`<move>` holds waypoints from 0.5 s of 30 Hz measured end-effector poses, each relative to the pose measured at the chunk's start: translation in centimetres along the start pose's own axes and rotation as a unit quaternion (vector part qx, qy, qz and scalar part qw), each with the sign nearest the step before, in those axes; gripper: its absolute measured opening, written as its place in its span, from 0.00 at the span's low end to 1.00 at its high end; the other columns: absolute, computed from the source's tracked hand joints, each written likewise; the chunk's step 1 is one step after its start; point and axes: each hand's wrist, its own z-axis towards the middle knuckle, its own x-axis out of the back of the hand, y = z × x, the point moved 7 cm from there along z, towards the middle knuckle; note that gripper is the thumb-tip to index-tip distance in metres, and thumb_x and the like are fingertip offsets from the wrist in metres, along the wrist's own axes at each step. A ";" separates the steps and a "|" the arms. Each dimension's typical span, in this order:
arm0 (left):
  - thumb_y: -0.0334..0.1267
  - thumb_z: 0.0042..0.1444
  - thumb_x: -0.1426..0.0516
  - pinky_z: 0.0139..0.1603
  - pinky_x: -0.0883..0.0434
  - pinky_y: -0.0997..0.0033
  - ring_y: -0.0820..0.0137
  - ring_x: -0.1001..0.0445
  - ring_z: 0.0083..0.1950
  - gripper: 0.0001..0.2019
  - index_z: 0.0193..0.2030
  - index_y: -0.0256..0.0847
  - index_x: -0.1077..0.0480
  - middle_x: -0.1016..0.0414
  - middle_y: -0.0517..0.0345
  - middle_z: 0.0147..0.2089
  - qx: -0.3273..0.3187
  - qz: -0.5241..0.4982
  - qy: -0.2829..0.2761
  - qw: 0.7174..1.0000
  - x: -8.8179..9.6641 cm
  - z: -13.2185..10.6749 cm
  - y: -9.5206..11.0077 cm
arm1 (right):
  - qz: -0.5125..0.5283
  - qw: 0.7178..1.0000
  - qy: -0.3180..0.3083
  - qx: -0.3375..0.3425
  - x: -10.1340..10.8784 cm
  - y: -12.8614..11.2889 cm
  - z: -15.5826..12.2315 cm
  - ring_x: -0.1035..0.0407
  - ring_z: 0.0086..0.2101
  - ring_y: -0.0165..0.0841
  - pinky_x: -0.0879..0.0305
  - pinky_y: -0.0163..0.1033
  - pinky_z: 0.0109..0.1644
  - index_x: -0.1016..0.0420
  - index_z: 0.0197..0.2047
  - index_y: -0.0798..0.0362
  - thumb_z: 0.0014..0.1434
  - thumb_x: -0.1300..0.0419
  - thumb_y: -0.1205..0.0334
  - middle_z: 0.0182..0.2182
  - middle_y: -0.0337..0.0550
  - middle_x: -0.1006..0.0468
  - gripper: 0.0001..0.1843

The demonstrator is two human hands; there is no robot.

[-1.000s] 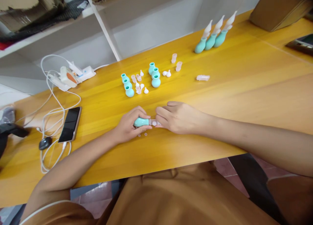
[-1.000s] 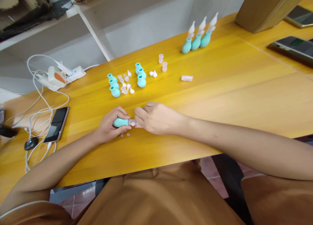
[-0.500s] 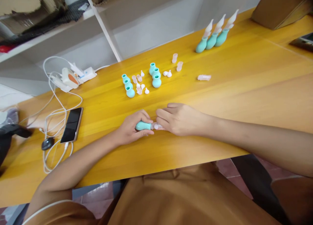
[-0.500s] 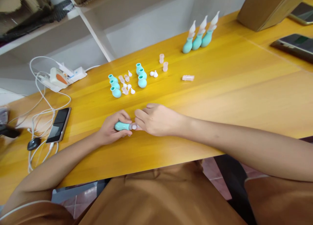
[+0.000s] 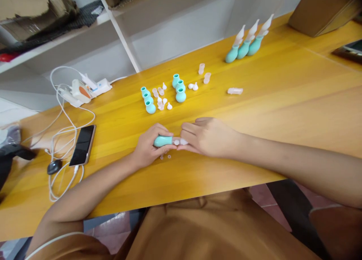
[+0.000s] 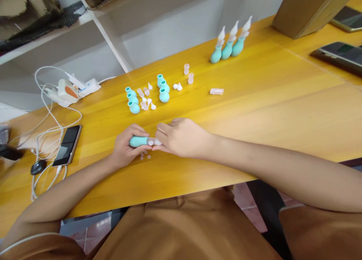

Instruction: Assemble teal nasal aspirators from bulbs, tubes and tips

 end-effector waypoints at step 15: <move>0.53 0.71 0.36 0.62 0.22 0.55 0.60 0.21 0.58 0.31 0.75 0.46 0.36 0.24 0.43 0.64 0.055 -0.044 -0.010 0.997 -0.1 0.0 -1.6 | 0.188 0.944 0.127 -0.240 4.5 7.9 0.4 0.45 0.25 0.28 0.49 0.39 0.33 0.35 0.26 0.52 0.83 0.53 0.45 0.22 0.37 0.37 0.34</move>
